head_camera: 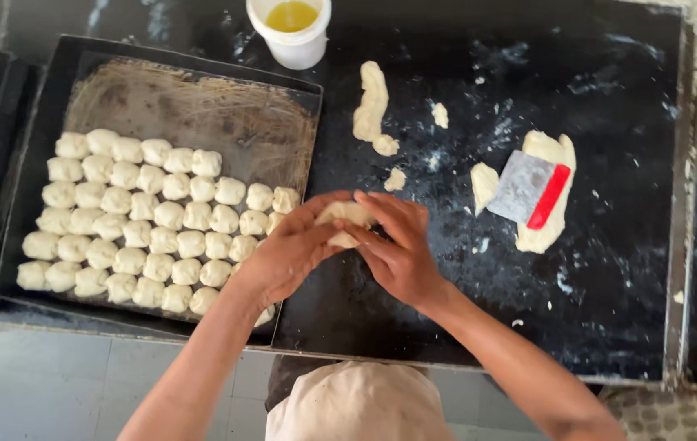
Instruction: The person prepares small portions of dough by hand and with a bench scraper on a dark counter, subsequently arranging them in rows on a black baking tray.
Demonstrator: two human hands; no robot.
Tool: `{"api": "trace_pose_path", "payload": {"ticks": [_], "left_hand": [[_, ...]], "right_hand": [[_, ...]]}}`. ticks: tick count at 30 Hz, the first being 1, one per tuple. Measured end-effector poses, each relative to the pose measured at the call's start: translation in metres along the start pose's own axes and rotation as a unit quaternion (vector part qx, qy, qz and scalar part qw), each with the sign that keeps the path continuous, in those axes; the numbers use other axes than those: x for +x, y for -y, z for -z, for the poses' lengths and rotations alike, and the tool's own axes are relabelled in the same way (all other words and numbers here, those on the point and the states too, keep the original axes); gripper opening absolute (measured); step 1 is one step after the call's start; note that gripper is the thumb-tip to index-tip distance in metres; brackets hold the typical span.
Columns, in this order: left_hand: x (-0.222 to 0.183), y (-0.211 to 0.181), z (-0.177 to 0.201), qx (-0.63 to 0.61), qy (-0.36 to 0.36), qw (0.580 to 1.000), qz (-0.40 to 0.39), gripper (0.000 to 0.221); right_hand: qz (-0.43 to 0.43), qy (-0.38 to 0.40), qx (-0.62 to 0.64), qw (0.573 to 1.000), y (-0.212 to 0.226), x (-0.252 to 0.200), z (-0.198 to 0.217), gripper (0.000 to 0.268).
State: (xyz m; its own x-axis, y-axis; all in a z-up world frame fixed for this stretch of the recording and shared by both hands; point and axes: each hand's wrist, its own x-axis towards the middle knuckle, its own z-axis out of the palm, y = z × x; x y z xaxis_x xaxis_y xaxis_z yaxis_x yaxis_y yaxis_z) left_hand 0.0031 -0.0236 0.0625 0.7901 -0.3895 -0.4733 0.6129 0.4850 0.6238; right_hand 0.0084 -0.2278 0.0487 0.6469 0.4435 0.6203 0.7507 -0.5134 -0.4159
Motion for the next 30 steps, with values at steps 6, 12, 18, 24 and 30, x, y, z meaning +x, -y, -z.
{"api": "trace_pose_path", "payload": {"ticks": [6, 12, 18, 24, 30], "left_hand": [[-0.002, -0.012, -0.012, 0.399, -0.053, 0.875, -0.269, 0.039], [0.06, 0.029, 0.027, 0.298, -0.096, 0.909, -0.275, 0.023], [0.066, 0.032, 0.059, 0.025, -0.226, 0.959, -0.17, 0.019], [0.009, 0.044, 0.035, 0.06, -0.025, 0.99, -0.126, 0.013], [-0.007, 0.042, 0.043, 0.157, -0.173, 0.952, -0.195, 0.048]], "right_hand": [[-0.41, 0.158, 0.527, 0.728, -0.046, 0.033, 0.005, 0.05], [-0.493, 0.144, 0.539, 0.667, -0.056, -0.004, -0.01, 0.016], [-0.552, 0.163, 0.562, 0.595, -0.029, -0.027, 0.029, 0.05], [-0.485, 0.144, 0.504, 0.7, -0.023, -0.012, -0.001, 0.048], [0.049, 0.111, 0.047, 0.991, 0.012, -0.001, -0.016, 0.033]]}}
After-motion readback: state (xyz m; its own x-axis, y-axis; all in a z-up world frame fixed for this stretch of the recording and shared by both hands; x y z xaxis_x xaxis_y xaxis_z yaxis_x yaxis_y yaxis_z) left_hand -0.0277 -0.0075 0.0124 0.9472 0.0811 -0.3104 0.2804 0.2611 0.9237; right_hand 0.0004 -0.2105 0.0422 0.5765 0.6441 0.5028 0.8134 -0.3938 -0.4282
